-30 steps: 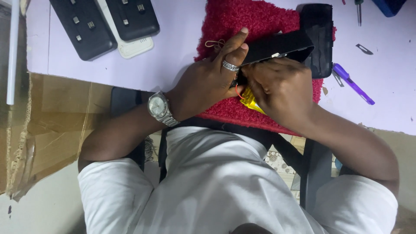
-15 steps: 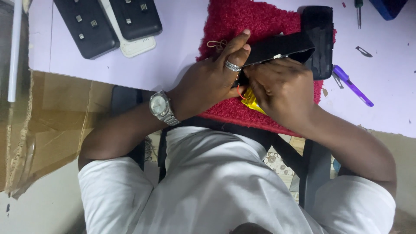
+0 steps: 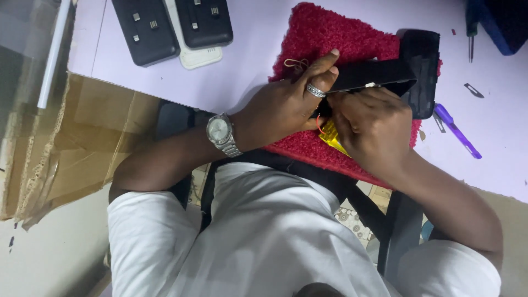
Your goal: Disassembling a portable power bank to remove and inspect the internal battery cells and circuit board.
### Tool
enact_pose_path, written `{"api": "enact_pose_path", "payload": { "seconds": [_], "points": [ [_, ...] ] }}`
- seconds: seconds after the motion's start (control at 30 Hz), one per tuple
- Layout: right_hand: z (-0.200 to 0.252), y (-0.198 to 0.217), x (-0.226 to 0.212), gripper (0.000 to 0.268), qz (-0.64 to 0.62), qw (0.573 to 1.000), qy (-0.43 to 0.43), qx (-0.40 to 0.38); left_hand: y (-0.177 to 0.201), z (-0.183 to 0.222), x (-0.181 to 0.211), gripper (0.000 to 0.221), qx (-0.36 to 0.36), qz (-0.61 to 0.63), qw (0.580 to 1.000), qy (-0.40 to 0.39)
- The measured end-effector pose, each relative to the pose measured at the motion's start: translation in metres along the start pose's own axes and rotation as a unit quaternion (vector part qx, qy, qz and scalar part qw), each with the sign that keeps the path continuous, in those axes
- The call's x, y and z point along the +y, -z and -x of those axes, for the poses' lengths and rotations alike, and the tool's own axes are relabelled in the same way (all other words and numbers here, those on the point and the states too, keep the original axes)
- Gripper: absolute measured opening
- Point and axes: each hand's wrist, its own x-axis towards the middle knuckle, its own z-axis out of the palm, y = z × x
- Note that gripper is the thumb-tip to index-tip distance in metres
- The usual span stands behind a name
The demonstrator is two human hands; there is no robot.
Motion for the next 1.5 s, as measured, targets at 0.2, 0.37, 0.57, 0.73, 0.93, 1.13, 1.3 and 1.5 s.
{"api": "enact_pose_path", "payload": {
  "seconds": [0.2, 0.37, 0.57, 0.73, 0.93, 1.13, 1.3, 1.5],
  "points": [
    [0.0, 0.0, -0.003, 0.011, 0.026, 1.0, 0.004, 0.005, 0.007, -0.002, 0.002, 0.094, -0.005, 0.015, 1.0, -0.001],
    [-0.001, 0.0, -0.004, 0.01, 0.017, 1.0, -0.002, 0.004, 0.008, 0.002, 0.006, 0.1, -0.018, -0.058, 0.998, -0.016],
    [-0.001, 0.004, -0.002, 0.007, 0.016, 1.0, -0.005, -0.017, 0.008, 0.005, 0.007, 0.1, 0.043, -0.145, 0.987, -0.052],
    [-0.006, 0.004, 0.001, 0.013, -0.024, 1.0, -0.013, -0.013, 0.005, 0.007, 0.005, 0.09, 0.048, -0.104, 0.993, -0.023],
    [-0.003, 0.003, 0.001, 0.024, 0.002, 0.994, -0.103, -0.044, 0.002, 0.008, 0.005, 0.082, 0.047, -0.082, 0.996, 0.002],
    [-0.004, 0.002, 0.002, 0.02, -0.017, 0.996, -0.082, -0.034, 0.005, 0.007, 0.006, 0.091, 0.021, -0.071, 0.997, 0.005],
    [-0.006, 0.006, 0.003, 0.023, -0.039, 0.998, -0.041, -0.022, 0.009, 0.003, 0.008, 0.092, 0.026, -0.026, 0.999, 0.011],
    [-0.007, 0.008, 0.005, 0.019, -0.06, 0.998, -0.016, -0.013, 0.006, 0.004, 0.007, 0.099, 0.021, -0.061, 0.998, -0.002]
  ]
}}
